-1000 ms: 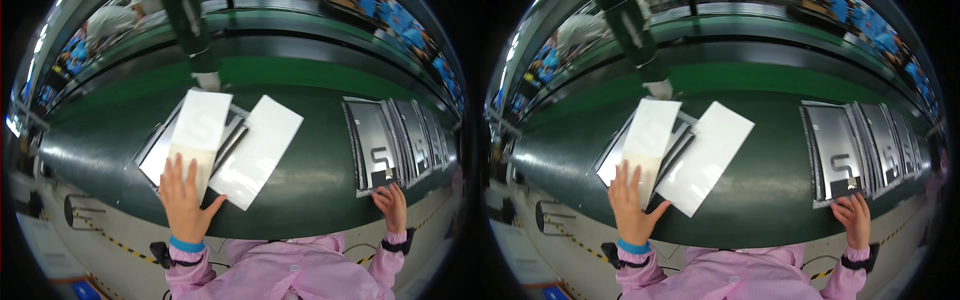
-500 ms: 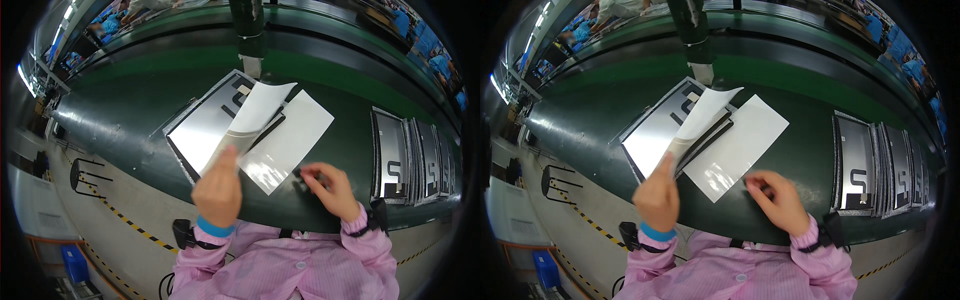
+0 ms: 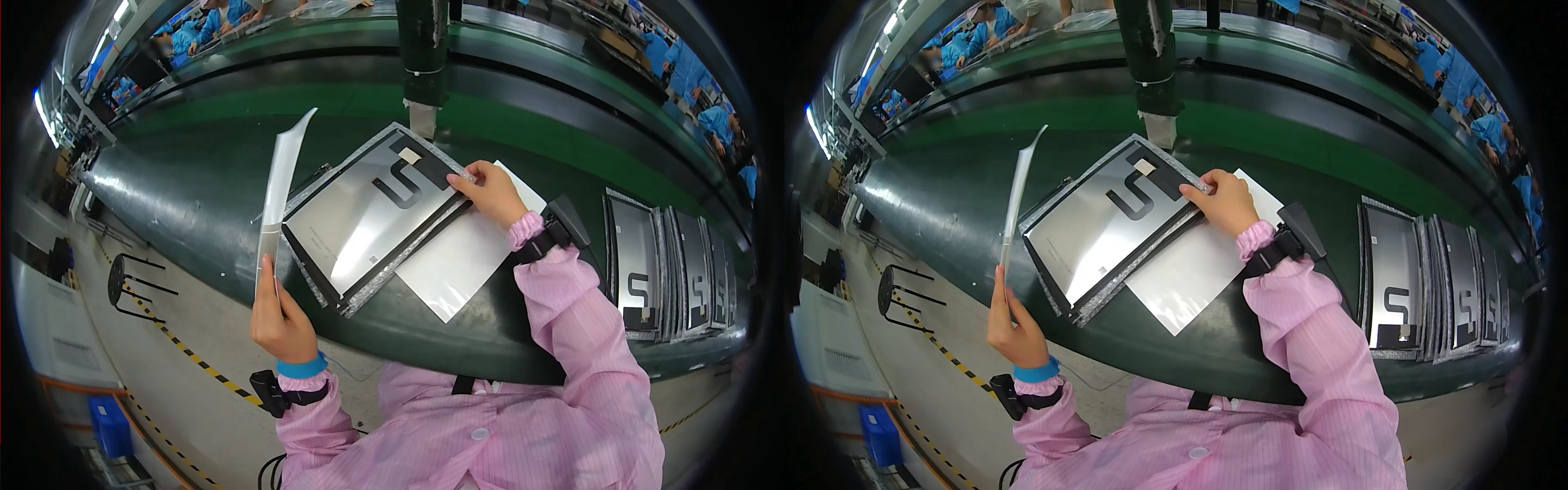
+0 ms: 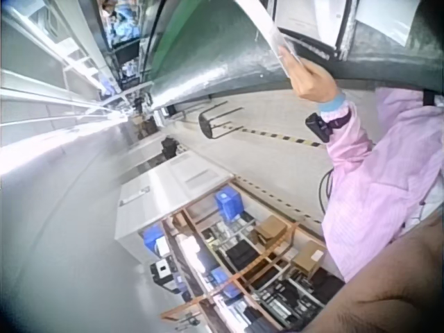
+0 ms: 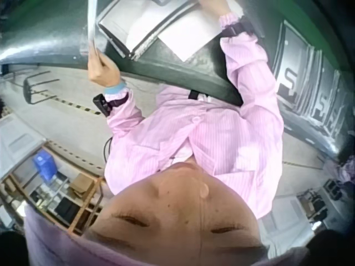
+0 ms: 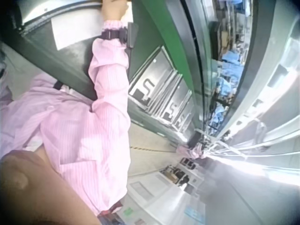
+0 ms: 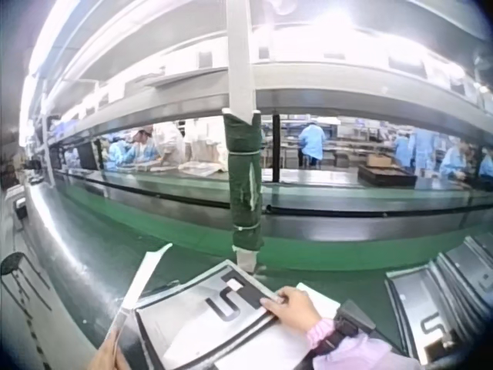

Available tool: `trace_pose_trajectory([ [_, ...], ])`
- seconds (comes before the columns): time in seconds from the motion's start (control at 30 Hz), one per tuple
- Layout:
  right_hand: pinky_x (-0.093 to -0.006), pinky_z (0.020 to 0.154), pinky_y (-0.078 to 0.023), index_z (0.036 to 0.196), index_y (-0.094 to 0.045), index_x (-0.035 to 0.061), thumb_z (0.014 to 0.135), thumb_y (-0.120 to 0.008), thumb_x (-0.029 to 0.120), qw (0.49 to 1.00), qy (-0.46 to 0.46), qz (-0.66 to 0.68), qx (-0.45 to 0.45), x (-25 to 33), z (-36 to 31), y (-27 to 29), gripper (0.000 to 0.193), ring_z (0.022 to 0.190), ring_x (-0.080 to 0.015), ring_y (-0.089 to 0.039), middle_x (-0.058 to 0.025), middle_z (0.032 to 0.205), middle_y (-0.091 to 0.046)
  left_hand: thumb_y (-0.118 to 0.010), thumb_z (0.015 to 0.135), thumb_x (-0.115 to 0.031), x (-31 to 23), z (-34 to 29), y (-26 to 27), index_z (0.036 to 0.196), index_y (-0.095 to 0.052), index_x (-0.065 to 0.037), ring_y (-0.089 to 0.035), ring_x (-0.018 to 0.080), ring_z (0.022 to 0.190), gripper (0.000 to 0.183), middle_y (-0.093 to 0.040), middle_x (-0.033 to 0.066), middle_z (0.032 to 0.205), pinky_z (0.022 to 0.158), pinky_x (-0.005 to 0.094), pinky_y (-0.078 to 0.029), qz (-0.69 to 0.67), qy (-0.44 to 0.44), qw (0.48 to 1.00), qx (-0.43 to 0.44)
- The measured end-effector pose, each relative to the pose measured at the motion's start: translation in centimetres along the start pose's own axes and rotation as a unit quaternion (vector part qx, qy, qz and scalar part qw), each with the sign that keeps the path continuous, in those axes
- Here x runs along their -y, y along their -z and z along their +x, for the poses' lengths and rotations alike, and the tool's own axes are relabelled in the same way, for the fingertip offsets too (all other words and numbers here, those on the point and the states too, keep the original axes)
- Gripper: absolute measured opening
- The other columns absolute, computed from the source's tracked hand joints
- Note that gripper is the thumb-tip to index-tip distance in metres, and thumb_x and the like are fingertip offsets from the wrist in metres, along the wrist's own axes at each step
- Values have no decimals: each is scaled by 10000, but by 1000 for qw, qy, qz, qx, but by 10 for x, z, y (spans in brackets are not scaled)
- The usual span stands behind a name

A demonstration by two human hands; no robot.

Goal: The person peels a strip of tape from a sheet, applies it to the edge of a screen, and presses it down. They then move the screen to a stack, pick up another screen, and repeat the process.

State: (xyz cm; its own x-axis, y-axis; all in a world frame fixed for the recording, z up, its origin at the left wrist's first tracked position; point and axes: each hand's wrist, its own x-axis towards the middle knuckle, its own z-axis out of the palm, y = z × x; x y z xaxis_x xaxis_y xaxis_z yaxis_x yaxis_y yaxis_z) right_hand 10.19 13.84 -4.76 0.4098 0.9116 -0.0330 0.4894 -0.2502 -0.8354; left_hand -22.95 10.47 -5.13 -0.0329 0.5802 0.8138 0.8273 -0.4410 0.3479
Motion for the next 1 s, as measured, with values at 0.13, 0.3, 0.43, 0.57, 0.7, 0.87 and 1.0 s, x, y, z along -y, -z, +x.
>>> trace_pose_trajectory([
  [0.13, -254, 538, -460, 833, -651, -1, 803, -751, 257, 996, 65, 59, -20, -12, 11, 3, 278, 566, -116, -567, -42, 678, -625, -554, 884, 63, 0, 0, -1, 1200, -626, 33, -688, 307, 943, 325, -682, 145, 1137, 769, 353, -542, -7, 9, 1000, 5],
  [0.3, -252, 486, -436, 813, -617, 7, 822, -727, 184, 988, 82, 124, -34, -26, 2, 11, 209, 560, -99, -560, -40, 707, -634, -525, 922, 44, -4, -4, -12, 1211, -631, 5, -692, 277, 957, 310, -691, 142, 1115, 773, 317, -530, -23, 17, 999, 16],
  [0.43, -256, 469, -477, 852, -541, 17, 859, -693, 152, 990, 17, 124, -64, -24, -45, 44, 203, 587, -117, -586, -75, 726, -632, -545, 912, 37, -15, -11, -15, 1204, -634, 5, -690, 277, 877, 307, -691, 135, 1110, 727, 318, -525, -13, -11, 999, 27],
  [0.57, -283, 584, -602, 923, -481, 37, 937, -618, 144, 958, -70, 271, -60, -40, -107, 86, 175, 710, -138, -637, -64, 799, -601, -538, 895, 71, -21, -12, -15, 1215, -625, 15, -687, 272, 885, 336, -681, 135, 1145, 737, 316, -521, -49, -27, 998, 36],
  [0.7, -291, 617, -602, 954, -478, 55, 951, -595, 149, 947, -126, 254, -151, -67, -186, 117, 150, 774, -145, -655, -76, 856, -640, -528, 878, 101, -38, -6, -13, 1218, -616, 34, -687, 281, 909, 357, -677, 143, 1154, 752, 322, -522, -70, -57, 994, 58],
  [0.87, -281, 599, -601, 929, -460, 44, 949, -582, 107, 931, -170, 239, -217, -75, -255, 114, 139, 692, -109, -605, -30, 769, -564, -502, 860, 132, -72, 6, -17, 1205, -602, 80, -680, 333, 996, 363, -669, 198, 1137, 831, 349, -539, -131, -127, 981, 74],
  [1.0, -284, 599, -612, 922, -442, 35, 946, -574, 71, 931, -179, 197, -250, -73, -275, 108, 139, 660, -102, -577, -31, 776, -552, -493, 850, 143, -89, 8, -26, 1203, -594, 94, -686, 347, 979, 371, -670, 216, 1120, 824, 356, -549, -161, -165, 969, 84],
])
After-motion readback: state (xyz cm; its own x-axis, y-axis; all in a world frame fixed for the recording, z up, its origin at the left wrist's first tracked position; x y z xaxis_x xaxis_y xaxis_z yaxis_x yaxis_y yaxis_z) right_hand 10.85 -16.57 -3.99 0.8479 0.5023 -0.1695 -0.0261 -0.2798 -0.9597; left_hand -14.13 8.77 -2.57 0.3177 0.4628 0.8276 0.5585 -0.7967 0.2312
